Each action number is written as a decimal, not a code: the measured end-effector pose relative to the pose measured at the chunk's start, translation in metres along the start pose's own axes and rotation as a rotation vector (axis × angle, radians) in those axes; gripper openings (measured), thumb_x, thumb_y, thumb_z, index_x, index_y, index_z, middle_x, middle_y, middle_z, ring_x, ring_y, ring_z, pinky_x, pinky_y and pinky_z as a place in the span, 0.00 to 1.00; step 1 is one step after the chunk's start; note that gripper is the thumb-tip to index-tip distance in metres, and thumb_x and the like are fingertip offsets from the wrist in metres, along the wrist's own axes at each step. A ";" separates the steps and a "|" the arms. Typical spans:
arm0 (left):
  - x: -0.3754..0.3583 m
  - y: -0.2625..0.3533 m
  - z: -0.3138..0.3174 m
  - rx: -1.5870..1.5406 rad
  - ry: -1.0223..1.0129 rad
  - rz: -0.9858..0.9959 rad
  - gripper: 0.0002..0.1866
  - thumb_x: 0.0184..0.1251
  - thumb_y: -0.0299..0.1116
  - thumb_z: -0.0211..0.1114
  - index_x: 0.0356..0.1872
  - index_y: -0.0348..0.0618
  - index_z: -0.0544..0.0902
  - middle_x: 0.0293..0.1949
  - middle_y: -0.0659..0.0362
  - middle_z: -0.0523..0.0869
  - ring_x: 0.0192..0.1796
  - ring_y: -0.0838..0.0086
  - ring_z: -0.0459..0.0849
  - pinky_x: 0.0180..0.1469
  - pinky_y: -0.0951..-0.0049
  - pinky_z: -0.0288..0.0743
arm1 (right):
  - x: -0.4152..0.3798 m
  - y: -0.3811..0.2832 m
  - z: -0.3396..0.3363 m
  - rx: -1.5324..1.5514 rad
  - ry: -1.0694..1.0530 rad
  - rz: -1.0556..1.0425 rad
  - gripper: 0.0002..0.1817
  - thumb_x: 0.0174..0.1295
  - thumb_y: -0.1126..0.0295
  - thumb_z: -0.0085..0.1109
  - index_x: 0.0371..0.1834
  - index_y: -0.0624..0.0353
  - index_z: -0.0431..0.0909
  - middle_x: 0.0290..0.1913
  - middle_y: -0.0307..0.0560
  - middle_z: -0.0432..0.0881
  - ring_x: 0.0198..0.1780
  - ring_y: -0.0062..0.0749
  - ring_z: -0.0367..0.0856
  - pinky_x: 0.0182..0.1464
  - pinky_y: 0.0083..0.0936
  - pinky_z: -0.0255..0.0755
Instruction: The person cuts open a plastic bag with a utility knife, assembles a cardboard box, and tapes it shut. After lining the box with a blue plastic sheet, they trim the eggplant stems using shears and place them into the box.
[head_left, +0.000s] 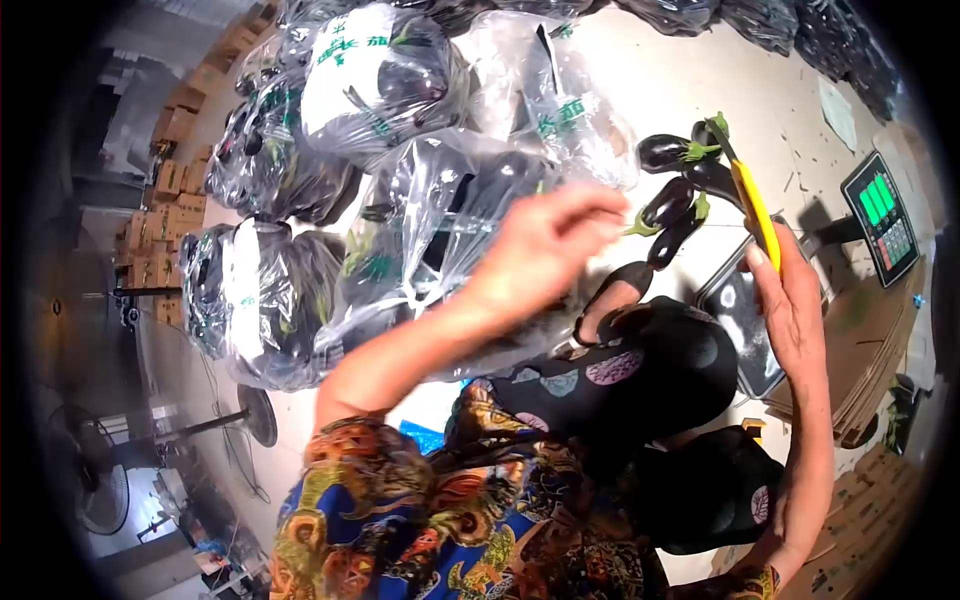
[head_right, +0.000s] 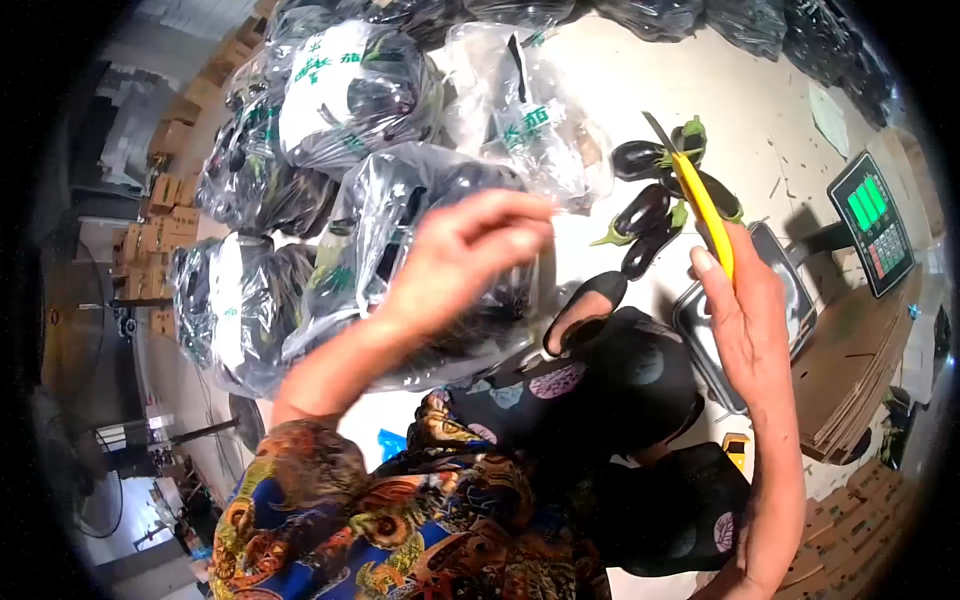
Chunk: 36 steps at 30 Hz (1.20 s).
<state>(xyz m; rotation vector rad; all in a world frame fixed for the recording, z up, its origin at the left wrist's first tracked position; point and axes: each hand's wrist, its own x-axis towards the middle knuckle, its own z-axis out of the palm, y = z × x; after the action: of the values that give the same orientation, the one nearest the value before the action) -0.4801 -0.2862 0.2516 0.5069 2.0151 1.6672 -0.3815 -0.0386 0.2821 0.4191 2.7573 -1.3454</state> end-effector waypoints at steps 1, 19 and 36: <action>-0.013 0.012 -0.026 0.029 0.054 -0.073 0.15 0.67 0.31 0.62 0.52 0.37 0.81 0.44 0.58 0.86 0.47 0.77 0.82 0.51 0.74 0.76 | 0.000 -0.008 0.010 0.085 -0.022 -0.011 0.18 0.70 0.61 0.50 0.56 0.61 0.72 0.25 0.40 0.74 0.23 0.21 0.68 0.29 0.22 0.64; -0.140 -0.041 -0.124 0.920 0.026 -0.065 0.14 0.59 0.29 0.67 0.45 0.37 0.77 0.29 0.45 0.82 0.33 0.49 0.81 0.37 0.57 0.74 | -0.050 -0.047 0.187 -0.006 -0.266 -0.570 0.07 0.65 0.73 0.53 0.38 0.66 0.77 0.39 0.54 0.75 0.30 0.46 0.80 0.30 0.38 0.73; -0.147 -0.023 -0.122 1.000 0.112 0.120 0.08 0.60 0.30 0.68 0.34 0.37 0.80 0.26 0.48 0.82 0.27 0.54 0.82 0.28 0.63 0.73 | -0.063 -0.072 0.202 0.129 -0.424 -0.386 0.12 0.66 0.66 0.55 0.37 0.65 0.67 0.23 0.62 0.76 0.31 0.63 0.78 0.31 0.52 0.69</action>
<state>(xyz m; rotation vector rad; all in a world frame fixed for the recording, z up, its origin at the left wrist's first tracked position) -0.4288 -0.4713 0.2648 0.8695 2.8609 0.6205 -0.3549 -0.2523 0.2223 -0.3777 2.4760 -1.4782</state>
